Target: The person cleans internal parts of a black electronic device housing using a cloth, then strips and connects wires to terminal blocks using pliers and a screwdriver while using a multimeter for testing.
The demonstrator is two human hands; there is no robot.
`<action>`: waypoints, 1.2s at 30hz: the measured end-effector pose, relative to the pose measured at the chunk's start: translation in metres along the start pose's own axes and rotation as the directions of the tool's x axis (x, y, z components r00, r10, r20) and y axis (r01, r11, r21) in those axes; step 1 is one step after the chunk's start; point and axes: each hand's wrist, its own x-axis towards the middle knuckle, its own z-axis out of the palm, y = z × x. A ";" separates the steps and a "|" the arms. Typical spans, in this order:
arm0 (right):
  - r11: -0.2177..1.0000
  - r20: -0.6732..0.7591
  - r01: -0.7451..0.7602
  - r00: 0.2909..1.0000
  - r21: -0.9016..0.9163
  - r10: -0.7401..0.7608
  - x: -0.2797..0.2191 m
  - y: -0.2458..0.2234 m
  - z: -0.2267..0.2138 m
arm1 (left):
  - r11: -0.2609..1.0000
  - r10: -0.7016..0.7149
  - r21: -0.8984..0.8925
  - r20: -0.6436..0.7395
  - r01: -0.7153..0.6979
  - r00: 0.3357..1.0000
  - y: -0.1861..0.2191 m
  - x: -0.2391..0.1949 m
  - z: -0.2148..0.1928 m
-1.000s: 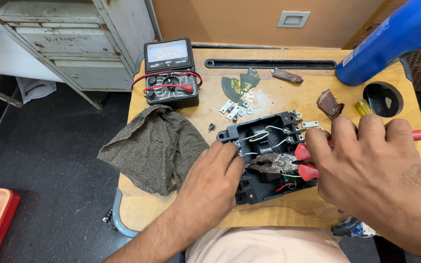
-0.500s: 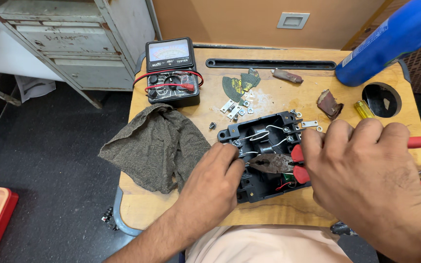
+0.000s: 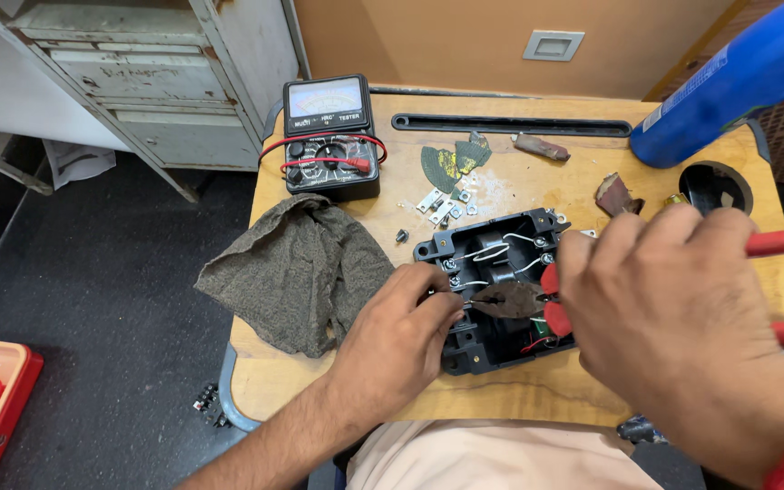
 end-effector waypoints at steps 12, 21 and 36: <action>0.941 0.060 0.053 0.998 -0.335 -0.035 0.013 -0.018 -0.026 | 0.983 -0.152 -0.111 -0.019 0.149 0.988 -0.007 -0.003 0.001; 0.885 0.163 0.119 0.985 -0.451 -0.049 0.024 -0.022 -0.034 | 0.989 -0.091 -0.123 -0.044 0.085 0.995 -0.015 -0.009 0.004; 0.943 -0.236 0.001 0.968 -0.332 -0.084 0.025 0.045 -0.027 | 0.995 -0.014 -0.099 -0.051 0.009 0.999 -0.014 -0.008 0.000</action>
